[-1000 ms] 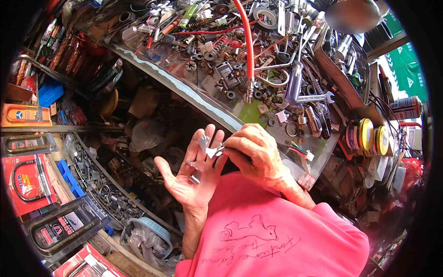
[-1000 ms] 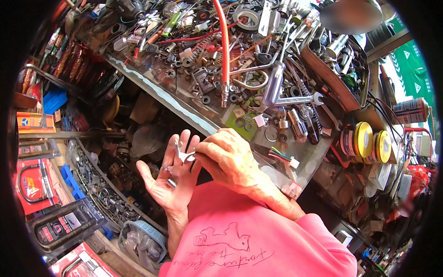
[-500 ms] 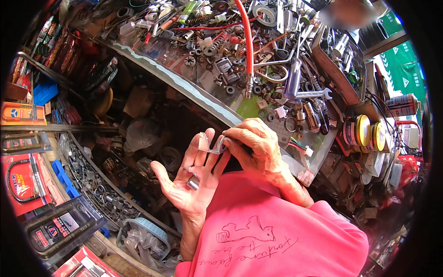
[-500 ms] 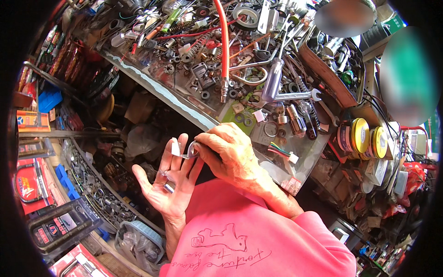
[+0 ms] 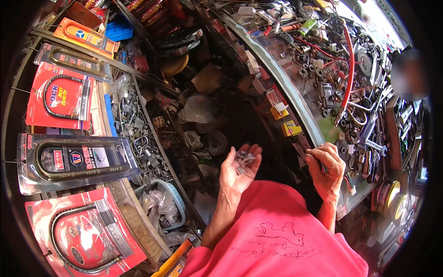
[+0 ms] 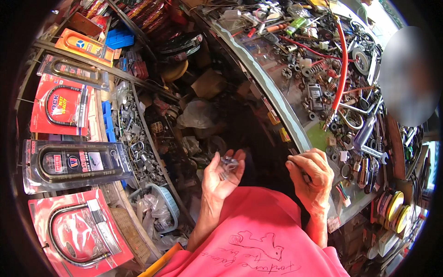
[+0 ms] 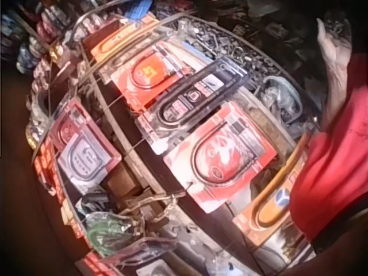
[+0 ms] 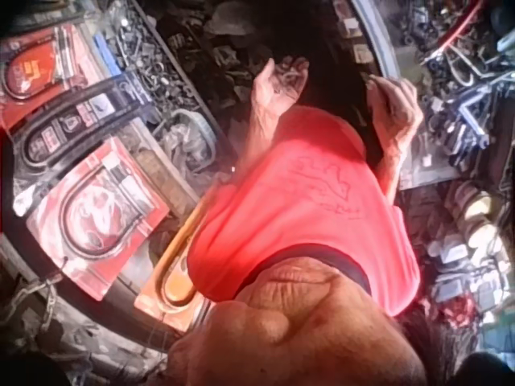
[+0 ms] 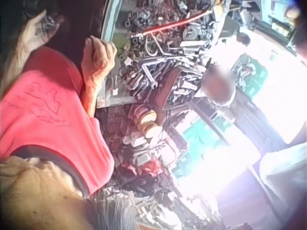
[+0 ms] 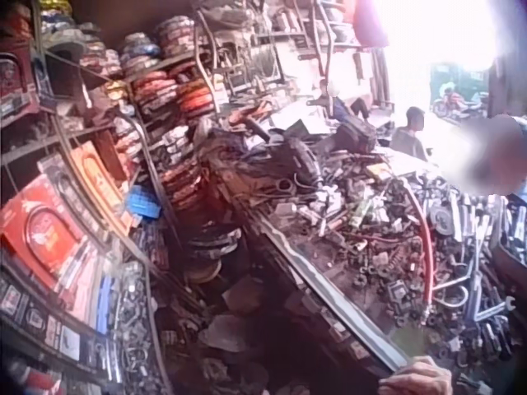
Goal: The person rummages through a cluttered shelf of hardware, picking up and inspecting small metal lock components and keys. They repeatedly reach into the shelf, select items, and examine them in hand before returning them or moving to another section.
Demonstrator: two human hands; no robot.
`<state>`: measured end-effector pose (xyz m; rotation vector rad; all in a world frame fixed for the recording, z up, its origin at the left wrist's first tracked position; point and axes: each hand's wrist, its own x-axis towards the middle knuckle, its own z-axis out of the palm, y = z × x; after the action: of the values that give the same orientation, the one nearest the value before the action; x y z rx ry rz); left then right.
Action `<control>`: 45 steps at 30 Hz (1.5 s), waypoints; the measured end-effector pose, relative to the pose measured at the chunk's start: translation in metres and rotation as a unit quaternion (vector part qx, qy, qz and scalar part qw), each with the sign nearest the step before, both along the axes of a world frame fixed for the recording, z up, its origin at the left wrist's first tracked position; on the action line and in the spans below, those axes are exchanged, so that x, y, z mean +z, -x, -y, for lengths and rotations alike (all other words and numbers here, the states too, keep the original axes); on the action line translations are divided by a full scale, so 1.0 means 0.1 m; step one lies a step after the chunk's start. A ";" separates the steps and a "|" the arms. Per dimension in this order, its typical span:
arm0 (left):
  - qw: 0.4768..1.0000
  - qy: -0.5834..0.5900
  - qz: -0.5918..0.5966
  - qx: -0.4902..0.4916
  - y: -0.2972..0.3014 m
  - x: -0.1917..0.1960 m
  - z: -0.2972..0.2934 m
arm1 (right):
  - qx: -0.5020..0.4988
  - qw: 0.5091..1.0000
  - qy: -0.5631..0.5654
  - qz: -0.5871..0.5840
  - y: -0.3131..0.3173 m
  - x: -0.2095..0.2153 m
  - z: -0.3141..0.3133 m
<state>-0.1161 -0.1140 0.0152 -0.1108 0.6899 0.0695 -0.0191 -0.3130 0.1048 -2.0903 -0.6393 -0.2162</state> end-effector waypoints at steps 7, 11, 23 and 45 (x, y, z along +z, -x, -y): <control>0.999 0.008 -0.012 0.046 0.23 -0.31 -0.70 | -0.061 0.996 0.057 -0.039 -0.04 0.13 -0.16; 0.990 0.036 -0.007 0.133 0.27 -0.33 -1.25 | -0.069 0.994 0.074 -0.042 -0.23 0.19 -0.36; 0.926 -0.078 -0.071 0.362 0.69 -0.46 -2.63 | 0.100 0.981 0.147 0.083 -0.88 0.07 -1.34; 0.953 -0.077 0.023 0.291 0.40 -0.65 -3.22 | 0.332 0.867 0.358 0.100 -1.29 -0.03 -2.06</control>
<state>-0.1562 0.2079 -0.0502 -0.1631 0.5849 0.6849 0.1097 -0.1074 0.1021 -2.3807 -1.7274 0.2463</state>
